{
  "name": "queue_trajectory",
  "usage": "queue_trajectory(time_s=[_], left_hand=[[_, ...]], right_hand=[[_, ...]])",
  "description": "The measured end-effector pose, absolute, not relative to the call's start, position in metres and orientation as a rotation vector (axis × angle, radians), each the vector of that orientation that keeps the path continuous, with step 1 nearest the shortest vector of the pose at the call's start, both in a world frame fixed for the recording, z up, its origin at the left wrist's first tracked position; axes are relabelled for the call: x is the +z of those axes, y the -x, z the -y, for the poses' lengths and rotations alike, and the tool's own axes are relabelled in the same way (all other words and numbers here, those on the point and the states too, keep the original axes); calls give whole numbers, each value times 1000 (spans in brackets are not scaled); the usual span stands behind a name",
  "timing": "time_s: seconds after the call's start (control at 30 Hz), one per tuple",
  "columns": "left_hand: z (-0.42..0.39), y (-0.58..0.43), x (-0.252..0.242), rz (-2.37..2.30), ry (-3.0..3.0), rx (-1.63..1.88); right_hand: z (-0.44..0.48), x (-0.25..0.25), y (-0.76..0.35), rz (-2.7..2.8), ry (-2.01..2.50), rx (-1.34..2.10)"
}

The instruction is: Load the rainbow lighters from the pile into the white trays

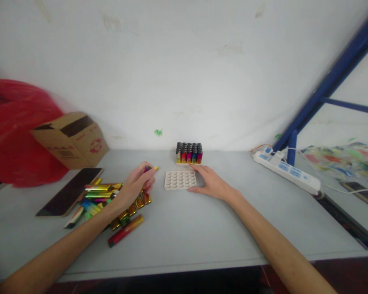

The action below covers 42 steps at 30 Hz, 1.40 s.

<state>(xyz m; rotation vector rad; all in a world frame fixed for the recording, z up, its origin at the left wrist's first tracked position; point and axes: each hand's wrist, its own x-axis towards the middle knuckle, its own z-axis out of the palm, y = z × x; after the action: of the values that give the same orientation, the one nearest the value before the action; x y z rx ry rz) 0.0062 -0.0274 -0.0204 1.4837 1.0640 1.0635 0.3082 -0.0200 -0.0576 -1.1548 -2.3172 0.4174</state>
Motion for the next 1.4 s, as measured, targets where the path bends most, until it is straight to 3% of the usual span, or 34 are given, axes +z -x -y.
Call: queue_trajectory(time_s=[0.23, 0.47, 0.97, 1.4], left_hand=[[22, -7, -26, -1163, -1481, 983], [15, -4, -10, -1099, -1943, 1076], [-8, -8, -12, -984, -1922, 991], [-29, -62, -12, -873, -2306, 725]], right_hand=[[20, -58, -309, 2318, 1143, 412], [20, -58, -307, 2298, 1155, 426], [22, -61, -295, 2315, 1071, 475], [16, -69, -295, 2162, 1010, 620]])
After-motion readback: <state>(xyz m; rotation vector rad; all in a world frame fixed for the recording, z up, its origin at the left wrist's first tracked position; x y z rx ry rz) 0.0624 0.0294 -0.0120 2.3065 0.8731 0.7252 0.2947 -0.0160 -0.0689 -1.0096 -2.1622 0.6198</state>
